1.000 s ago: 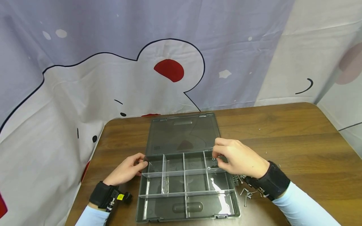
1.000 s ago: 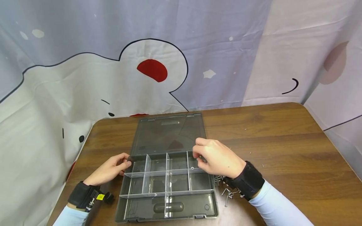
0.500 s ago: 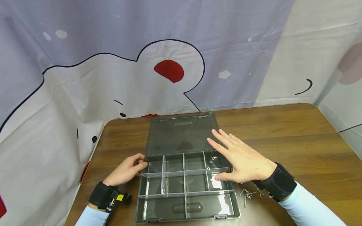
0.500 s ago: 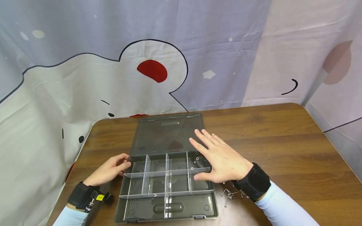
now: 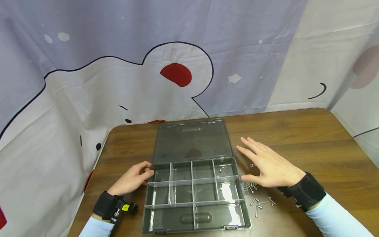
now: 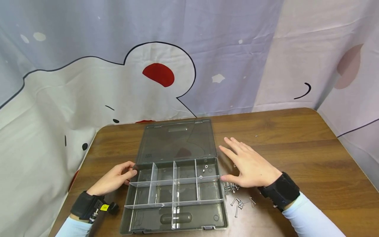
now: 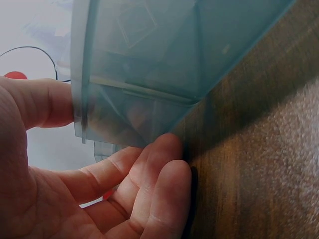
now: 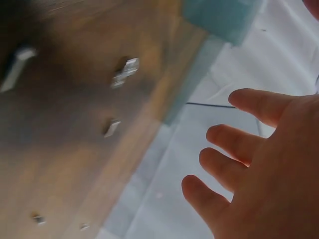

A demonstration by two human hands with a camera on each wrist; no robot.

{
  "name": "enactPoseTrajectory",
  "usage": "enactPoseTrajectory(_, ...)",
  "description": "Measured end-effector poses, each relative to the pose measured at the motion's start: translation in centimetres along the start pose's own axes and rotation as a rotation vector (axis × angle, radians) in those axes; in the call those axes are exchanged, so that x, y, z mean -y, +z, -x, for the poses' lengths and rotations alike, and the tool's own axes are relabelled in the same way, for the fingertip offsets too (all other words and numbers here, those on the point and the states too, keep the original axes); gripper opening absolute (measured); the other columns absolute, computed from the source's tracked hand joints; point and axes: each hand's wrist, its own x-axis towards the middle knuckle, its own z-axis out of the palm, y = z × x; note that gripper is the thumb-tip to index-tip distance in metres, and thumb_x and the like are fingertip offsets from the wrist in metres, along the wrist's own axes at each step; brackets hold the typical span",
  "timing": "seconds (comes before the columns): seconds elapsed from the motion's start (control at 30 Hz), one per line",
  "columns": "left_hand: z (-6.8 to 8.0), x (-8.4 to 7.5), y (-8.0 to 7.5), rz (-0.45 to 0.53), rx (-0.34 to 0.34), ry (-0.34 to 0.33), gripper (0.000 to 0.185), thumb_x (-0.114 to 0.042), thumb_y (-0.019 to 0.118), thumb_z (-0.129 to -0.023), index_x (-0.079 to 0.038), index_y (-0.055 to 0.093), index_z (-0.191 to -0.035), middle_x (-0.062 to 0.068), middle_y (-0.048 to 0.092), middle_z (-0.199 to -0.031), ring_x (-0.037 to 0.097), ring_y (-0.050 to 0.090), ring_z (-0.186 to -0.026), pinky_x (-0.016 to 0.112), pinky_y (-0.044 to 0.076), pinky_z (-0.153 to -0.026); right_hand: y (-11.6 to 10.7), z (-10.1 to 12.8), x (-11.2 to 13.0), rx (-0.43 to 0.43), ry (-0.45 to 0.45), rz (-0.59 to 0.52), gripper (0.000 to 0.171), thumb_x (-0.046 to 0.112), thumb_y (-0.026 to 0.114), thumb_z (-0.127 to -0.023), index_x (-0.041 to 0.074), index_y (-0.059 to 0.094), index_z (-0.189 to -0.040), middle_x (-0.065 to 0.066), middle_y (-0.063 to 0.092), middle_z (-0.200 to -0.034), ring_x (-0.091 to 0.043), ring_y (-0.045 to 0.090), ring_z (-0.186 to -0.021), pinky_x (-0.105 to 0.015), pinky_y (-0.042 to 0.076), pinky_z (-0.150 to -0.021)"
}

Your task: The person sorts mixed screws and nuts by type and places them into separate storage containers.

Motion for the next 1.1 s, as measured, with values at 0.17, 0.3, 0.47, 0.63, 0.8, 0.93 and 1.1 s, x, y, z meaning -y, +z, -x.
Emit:
enactPoseTrajectory(0.17,0.0,0.1,0.0,0.0,-0.004,0.002,0.03,-0.028,0.059,-0.106,-0.003,0.057,-0.123,0.007,0.051,-0.095,0.02,0.067,-0.084,0.031,0.059,-0.075,0.8,0.8,-1.4,-0.032,0.011,0.001,0.087,0.064,0.071,-0.089,0.005,0.051,-0.15,-0.023,0.041,-0.161,-0.046,0.04,-0.148,-0.065,0.037,-0.115)
enactPoseTrajectory(0.3,0.0,0.1,0.0,0.005,-0.006,0.001,0.03,-0.027,0.059,-0.106,-0.003,0.057,-0.123,0.007,0.052,-0.095,0.02,0.067,-0.084,0.031,0.059,-0.075,1.6,1.1,-2.1,-0.073,0.003,0.008,0.072,0.054,0.079,-0.086,0.004,0.063,-0.136,-0.019,0.055,-0.148,-0.04,0.053,-0.137,-0.061,0.045,-0.109)
enactPoseTrajectory(0.47,0.1,0.1,0.0,-0.001,-0.008,0.004,0.03,-0.027,0.059,-0.106,-0.003,0.058,-0.123,0.008,0.054,-0.095,0.02,0.068,-0.083,0.031,0.059,-0.074,2.5,1.2,-2.7,-0.163,-0.079,0.041,0.046,0.034,0.086,-0.081,0.006,0.073,-0.115,-0.007,0.064,-0.118,-0.024,0.064,-0.108,-0.046,0.055,-0.093)
enactPoseTrajectory(0.63,0.0,0.2,0.0,-0.008,-0.007,0.005,0.03,-0.028,0.058,-0.106,-0.003,0.057,-0.124,0.007,0.054,-0.096,0.02,0.068,-0.083,0.031,0.059,-0.074,3.0,1.0,-2.8,-0.218,-0.147,0.077,0.031,0.019,0.089,-0.077,0.009,0.076,-0.103,0.005,0.057,-0.095,-0.009,0.057,-0.084,-0.034,0.055,-0.075)
enactPoseTrajectory(0.8,0.0,0.1,0.1,-0.012,-0.008,0.002,0.032,-0.029,0.059,-0.106,-0.003,0.057,-0.125,0.008,0.056,-0.097,0.019,0.068,-0.082,0.032,0.058,-0.075,2.8,0.7,-2.4,-0.213,-0.143,0.072,0.024,0.01,0.088,-0.075,0.012,0.075,-0.095,0.007,0.052,-0.085,-0.004,0.051,-0.074,-0.03,0.053,-0.067)
enactPoseTrajectory(0.93,0.0,0.1,0.1,-0.013,-0.006,0.01,0.033,-0.029,0.058,-0.106,-0.003,0.057,-0.125,0.008,0.057,-0.098,0.019,0.068,-0.081,0.032,0.058,-0.074,2.9,0.3,-2.1,-0.195,-0.112,0.068,0.022,0.005,0.086,-0.076,0.015,0.071,-0.087,0.009,0.047,-0.08,-0.005,0.049,-0.07,-0.031,0.052,-0.065)
enactPoseTrajectory(1.1,0.0,0.2,0.0,-0.024,-0.001,0.02,0.033,-0.029,0.057,-0.106,-0.003,0.057,-0.125,0.009,0.058,-0.099,0.021,0.068,-0.082,0.032,0.059,-0.075,3.1,0.0,-1.9,-0.177,-0.07,0.074,0.024,0.003,0.082,-0.078,0.018,0.064,-0.078,0.011,0.045,-0.075,-0.004,0.048,-0.066,-0.031,0.05,-0.062)
